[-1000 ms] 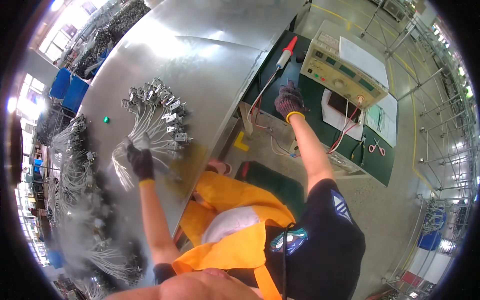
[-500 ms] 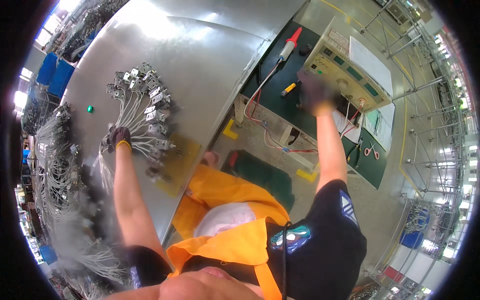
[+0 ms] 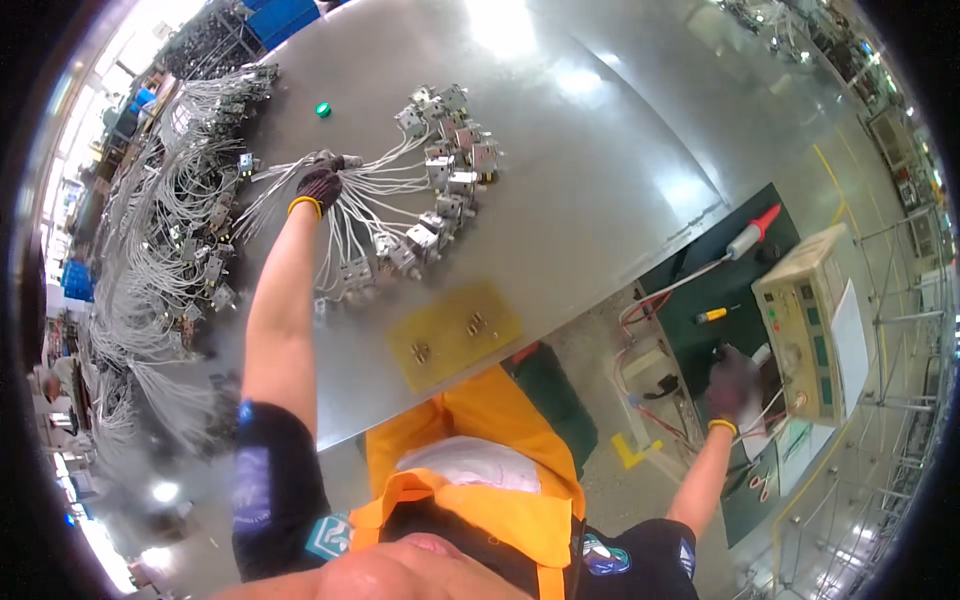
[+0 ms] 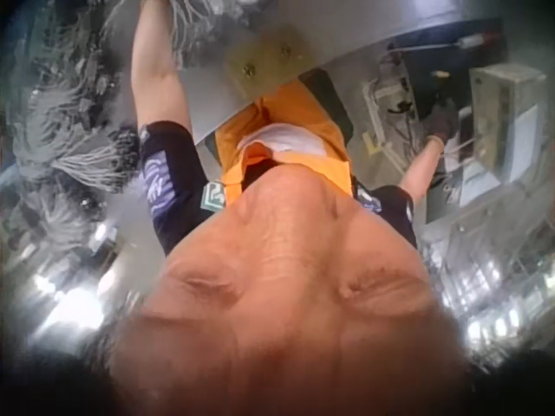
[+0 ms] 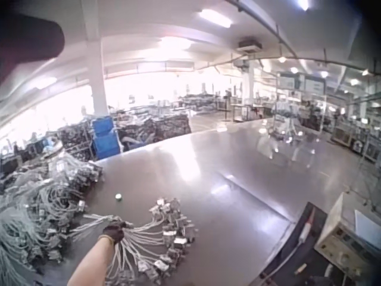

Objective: Organizing and bundling multiple wire harnesses into a central fixture at an assembly station.

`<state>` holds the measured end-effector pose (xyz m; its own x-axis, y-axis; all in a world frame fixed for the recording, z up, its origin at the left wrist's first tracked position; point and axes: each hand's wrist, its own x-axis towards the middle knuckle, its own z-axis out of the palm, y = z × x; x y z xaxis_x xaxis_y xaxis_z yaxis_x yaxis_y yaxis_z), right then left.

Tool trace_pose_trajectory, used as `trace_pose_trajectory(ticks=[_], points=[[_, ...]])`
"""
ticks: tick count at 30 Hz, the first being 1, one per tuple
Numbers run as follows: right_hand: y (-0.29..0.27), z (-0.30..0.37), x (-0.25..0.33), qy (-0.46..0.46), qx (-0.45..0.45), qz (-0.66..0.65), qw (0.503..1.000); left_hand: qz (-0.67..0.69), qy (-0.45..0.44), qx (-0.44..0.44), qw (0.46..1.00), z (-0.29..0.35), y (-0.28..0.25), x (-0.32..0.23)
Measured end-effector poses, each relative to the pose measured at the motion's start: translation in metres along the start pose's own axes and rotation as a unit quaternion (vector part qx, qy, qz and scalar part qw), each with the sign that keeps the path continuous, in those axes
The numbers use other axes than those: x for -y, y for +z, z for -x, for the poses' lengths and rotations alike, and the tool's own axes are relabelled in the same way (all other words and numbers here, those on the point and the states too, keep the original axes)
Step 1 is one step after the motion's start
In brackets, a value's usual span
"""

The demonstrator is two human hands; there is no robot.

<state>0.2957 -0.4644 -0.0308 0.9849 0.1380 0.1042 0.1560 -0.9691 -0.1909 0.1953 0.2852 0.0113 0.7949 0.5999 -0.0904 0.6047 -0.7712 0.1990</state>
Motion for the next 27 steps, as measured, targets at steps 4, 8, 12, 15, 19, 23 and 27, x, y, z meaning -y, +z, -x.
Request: trace_pose_trajectory(ticks=[4,8,12,15,19,23,27], points=[[-0.010,-0.002,-0.050,0.048,-0.001,-0.339,0.940,0.008,0.053,0.014,0.998,-0.012,-0.014,-0.004],[-0.053,0.008,0.029,0.131,-0.001,-0.709,0.692,-0.092,0.100,-0.029,0.990,-0.026,-0.008,-0.025],[-0.026,-0.008,0.025,0.127,0.125,-0.874,0.453,-0.084,0.172,0.033,0.981,-0.026,-0.010,-0.054],[0.004,-0.016,0.080,-0.133,-0.010,-0.345,0.929,-0.036,0.255,-0.020,0.966,-0.032,0.001,-0.073],[-0.005,-0.033,0.199,-0.201,0.185,-0.410,0.870,-0.089,0.310,-0.230,0.918,-0.009,0.014,-0.092],[0.005,-0.026,0.275,-0.014,0.342,-0.560,0.754,0.220,0.224,-0.329,0.890,0.049,-0.006,-0.134],[0.027,-0.015,0.307,-0.221,0.293,-0.463,0.807,0.511,0.002,-0.081,0.856,0.151,-0.038,-0.170]])
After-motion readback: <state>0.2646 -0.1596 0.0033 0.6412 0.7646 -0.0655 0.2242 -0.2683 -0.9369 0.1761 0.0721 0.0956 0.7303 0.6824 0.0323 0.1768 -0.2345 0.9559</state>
